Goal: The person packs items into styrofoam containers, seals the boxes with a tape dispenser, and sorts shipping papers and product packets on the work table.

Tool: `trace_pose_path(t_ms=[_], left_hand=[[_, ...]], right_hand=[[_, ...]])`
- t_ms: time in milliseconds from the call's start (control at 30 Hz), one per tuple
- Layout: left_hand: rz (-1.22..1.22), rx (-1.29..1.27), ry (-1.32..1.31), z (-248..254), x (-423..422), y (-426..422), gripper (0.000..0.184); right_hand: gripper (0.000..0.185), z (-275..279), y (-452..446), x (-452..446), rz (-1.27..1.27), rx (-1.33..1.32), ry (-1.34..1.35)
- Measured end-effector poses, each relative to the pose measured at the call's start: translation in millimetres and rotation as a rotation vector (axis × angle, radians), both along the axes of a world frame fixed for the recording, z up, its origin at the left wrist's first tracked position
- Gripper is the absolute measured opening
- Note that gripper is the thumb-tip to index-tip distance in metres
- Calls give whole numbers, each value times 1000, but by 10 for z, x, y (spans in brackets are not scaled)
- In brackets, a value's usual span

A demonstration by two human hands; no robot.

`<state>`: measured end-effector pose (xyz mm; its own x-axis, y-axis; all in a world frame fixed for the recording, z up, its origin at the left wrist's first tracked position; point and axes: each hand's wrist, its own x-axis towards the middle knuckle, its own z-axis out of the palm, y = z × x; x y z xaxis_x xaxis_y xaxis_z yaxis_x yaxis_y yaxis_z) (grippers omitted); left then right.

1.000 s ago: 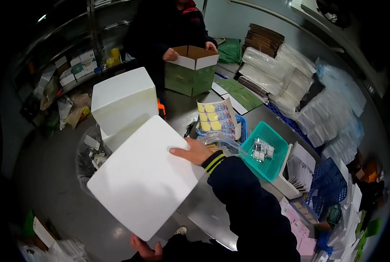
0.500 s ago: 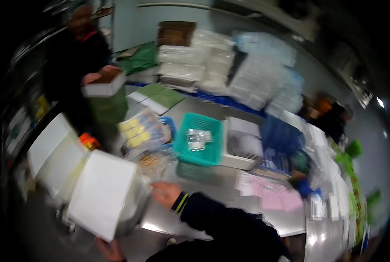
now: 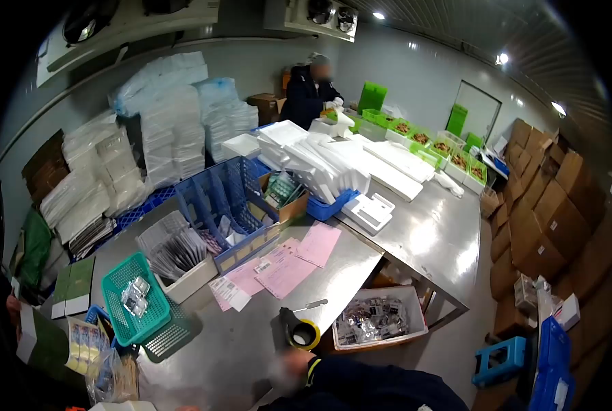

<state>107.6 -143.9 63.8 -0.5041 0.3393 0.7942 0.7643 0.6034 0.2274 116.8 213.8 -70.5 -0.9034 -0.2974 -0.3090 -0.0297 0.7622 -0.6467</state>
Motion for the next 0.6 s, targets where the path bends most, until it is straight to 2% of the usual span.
trace_pose_path(t_ms=[33,100,133,167,233,267,300,333,367,400,433,467,500,533,567,600], left_hand=[[-75,23,-422,69,-22,232,13],[-184,42,-491,148,-107,692,15],[-194,106,-419,198,-147,1038,16],[-201,168,-348,215,-197,1335,18],[-94,-136,-651,-239,-310,1690,16],[-97,-97,-903,-355,-388,1915,17],[-96,-52,-1160,-517,-479,2161,29],[-153,-660,-667,-1696,-604,2160,30],[-176,-728,-547,-2394,-651,2155,42],[-167,-746,-552,-2101,-648,2301,42],[-48,-720,-844,-1817,-609,2498,37],[78,-677,-1142,-1351,-547,2766,50],[174,-612,-1327,-1246,-554,2909,60],[290,-543,-1493,-1140,-559,3052,71],[370,-476,-1553,-1255,-562,3083,69],[384,-344,-1622,-1442,-564,3048,64]], right_hand=[[35,127,99,159,27,327,226],[36,-419,244,215,-315,296,236],[37,-638,323,171,-280,346,195],[36,2,261,113,-242,388,102],[33,-203,401,-32,-183,340,193],[30,-374,417,-42,-126,297,271],[28,-536,447,-20,-69,249,343],[26,-619,551,-10,-10,203,413],[27,-299,721,-50,17,53,678],[31,-296,820,-161,87,-27,522],[38,-282,992,-136,64,-82,326],[45,295,1181,-175,22,-126,131],[53,895,1368,-214,-31,-149,-50],[53,694,1455,-201,65,-96,-22],[53,377,1535,-179,161,-54,-6],[45,-137,1603,-119,229,-164,174]])
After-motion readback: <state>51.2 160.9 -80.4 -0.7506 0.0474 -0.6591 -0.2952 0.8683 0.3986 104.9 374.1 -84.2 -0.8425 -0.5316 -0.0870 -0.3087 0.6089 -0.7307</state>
